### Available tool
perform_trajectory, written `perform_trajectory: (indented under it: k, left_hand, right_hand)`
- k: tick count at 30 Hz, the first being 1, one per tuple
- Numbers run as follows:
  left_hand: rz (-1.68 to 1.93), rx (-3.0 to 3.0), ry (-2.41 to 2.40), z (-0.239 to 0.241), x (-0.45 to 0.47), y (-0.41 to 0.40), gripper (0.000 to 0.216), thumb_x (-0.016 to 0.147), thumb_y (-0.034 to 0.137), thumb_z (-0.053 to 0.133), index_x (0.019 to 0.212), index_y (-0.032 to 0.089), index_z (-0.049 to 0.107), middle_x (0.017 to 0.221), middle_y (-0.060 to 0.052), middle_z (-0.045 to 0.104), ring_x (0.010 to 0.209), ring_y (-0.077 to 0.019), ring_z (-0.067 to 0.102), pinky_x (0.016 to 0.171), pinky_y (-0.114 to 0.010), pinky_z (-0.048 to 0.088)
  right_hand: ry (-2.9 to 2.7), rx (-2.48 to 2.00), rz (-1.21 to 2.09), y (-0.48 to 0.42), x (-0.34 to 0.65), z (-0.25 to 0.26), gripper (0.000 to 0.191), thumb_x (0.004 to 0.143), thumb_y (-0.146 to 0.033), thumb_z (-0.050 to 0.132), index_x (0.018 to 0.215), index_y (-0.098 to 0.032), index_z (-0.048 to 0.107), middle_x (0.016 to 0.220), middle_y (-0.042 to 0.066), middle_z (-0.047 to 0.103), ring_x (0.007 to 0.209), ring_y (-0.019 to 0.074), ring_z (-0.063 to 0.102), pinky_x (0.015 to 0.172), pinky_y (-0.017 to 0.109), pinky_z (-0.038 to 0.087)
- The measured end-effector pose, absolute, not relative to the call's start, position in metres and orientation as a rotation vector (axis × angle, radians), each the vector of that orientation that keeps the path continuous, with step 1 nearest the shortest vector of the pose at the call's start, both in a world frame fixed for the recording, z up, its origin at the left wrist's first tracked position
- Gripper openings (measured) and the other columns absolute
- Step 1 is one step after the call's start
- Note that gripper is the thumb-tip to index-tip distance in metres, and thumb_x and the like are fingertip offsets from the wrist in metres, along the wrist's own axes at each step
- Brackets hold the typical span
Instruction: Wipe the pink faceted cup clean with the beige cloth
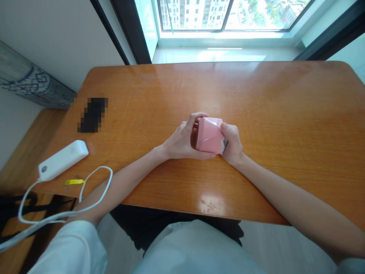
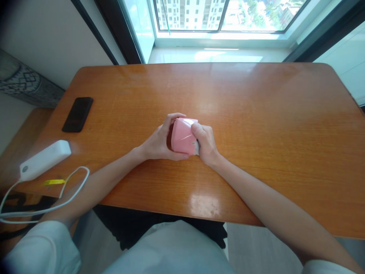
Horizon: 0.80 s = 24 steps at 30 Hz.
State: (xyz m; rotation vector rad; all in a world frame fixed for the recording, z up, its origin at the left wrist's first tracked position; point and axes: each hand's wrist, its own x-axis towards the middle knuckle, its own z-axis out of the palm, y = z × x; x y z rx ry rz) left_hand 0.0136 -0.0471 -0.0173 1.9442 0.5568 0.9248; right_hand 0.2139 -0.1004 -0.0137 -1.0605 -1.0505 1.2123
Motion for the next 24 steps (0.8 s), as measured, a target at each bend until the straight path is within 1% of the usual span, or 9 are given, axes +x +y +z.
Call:
perform_trajectory:
  k: [3, 6, 8, 11, 13, 15, 17, 19, 24]
  left_hand:
    - [0.913, 2.004, 0.611, -0.016, 0.013, -0.049, 0.112, 0.071, 0.064, 0.106, 0.157, 0.032, 0.044, 0.133, -0.01, 0.081, 0.107, -0.0287, 0.082, 0.095, -0.045, 0.067]
    - [0.923, 2.125, 0.692, -0.018, 0.012, -0.052, 0.115, 0.075, 0.07, 0.103, 0.164, 0.03, 0.041, 0.147, -0.015, 0.076, 0.129, -0.0372, 0.078, 0.118, -0.06, 0.06]
    - [0.957, 2.208, 0.674, -0.023, 0.011, -0.052, 0.127, 0.075, 0.078, 0.1, 0.172, 0.029, 0.034, 0.163, -0.021, 0.066, 0.145, -0.043, 0.07, 0.126, -0.066, 0.055]
    - [1.049, 2.374, 0.524, -0.031, 0.008, -0.045, 0.141, 0.077, 0.088, 0.094, 0.183, 0.031, 0.02, 0.184, -0.024, 0.043, 0.168, -0.0467, 0.051, 0.134, -0.067, 0.051]
    - [1.092, 2.543, 0.399, -0.034, 0.004, -0.038, 0.135, 0.084, 0.088, 0.089, 0.186, 0.037, 0.017, 0.191, -0.021, 0.032, 0.177, -0.0455, 0.04, 0.14, -0.068, 0.044]
    - [1.106, 2.678, 0.307, -0.035, -0.001, -0.031, 0.121, 0.094, 0.081, 0.085, 0.187, 0.042, 0.018, 0.195, -0.017, 0.028, 0.181, -0.0428, 0.033, 0.144, -0.068, 0.038]
    - [1.113, 2.729, 0.262, -0.035, -0.005, -0.026, 0.108, 0.103, 0.072, 0.08, 0.187, 0.042, 0.02, 0.194, -0.017, 0.028, 0.182, -0.0399, 0.033, 0.144, -0.067, 0.037]
    - [1.124, 2.726, 0.236, -0.034, -0.008, -0.024, 0.101, 0.106, 0.068, 0.077, 0.187, 0.041, 0.022, 0.191, -0.018, 0.034, 0.179, -0.0383, 0.039, 0.141, -0.066, 0.045]
    - [1.132, 2.626, 0.281, -0.031, -0.005, -0.026, 0.096, 0.102, 0.07, 0.082, 0.18, 0.038, 0.035, 0.179, -0.02, 0.049, 0.166, -0.037, 0.057, 0.128, -0.06, 0.061]
  right_hand:
    - [-1.081, -1.078, 1.173, -0.101, 0.215, -0.014, 0.067, 0.098, -0.084, 0.075, 0.066, -0.025, 0.068, 0.059, -0.001, 0.052, 0.052, 0.0141, 0.037, 0.051, 0.034, 0.029]
    - [-1.033, -1.061, 1.222, -0.101, 0.215, -0.013, 0.067, 0.096, -0.084, 0.077, 0.066, -0.025, 0.068, 0.059, -0.001, 0.052, 0.053, 0.0136, 0.036, 0.051, 0.034, 0.028]
    - [-1.002, -1.058, 1.245, -0.101, 0.215, -0.011, 0.067, 0.096, -0.083, 0.078, 0.064, -0.025, 0.066, 0.059, -0.001, 0.053, 0.053, 0.0139, 0.038, 0.051, 0.033, 0.027]
    - [-1.011, -1.062, 1.242, -0.102, 0.215, -0.009, 0.067, 0.096, -0.082, 0.078, 0.062, -0.026, 0.064, 0.059, 0.0, 0.055, 0.054, 0.0149, 0.04, 0.052, 0.034, 0.028]
    - [-1.01, -1.053, 1.288, -0.101, 0.215, -0.008, 0.064, 0.096, -0.084, 0.077, 0.069, -0.026, 0.071, 0.061, 0.0, 0.058, 0.055, 0.0157, 0.043, 0.053, 0.035, 0.031]
    - [-0.985, -1.04, 1.349, -0.1, 0.214, -0.006, 0.062, 0.094, -0.086, 0.077, 0.077, -0.026, 0.077, 0.063, 0.0, 0.061, 0.056, 0.0162, 0.046, 0.054, 0.035, 0.034]
    - [-0.956, -1.038, 1.371, -0.099, 0.213, -0.005, 0.062, 0.093, -0.086, 0.078, 0.077, -0.026, 0.075, 0.063, 0.0, 0.06, 0.056, 0.0162, 0.047, 0.053, 0.034, 0.037]
    - [-0.934, -1.042, 1.37, -0.098, 0.212, -0.005, 0.063, 0.091, -0.087, 0.079, 0.073, -0.027, 0.07, 0.061, -0.001, 0.058, 0.055, 0.0162, 0.047, 0.051, 0.034, 0.037]
    - [-0.923, -1.017, 1.398, -0.097, 0.211, -0.004, 0.065, 0.09, -0.087, 0.08, 0.071, -0.026, 0.068, 0.061, -0.001, 0.057, 0.054, 0.0144, 0.045, 0.049, 0.033, 0.038]
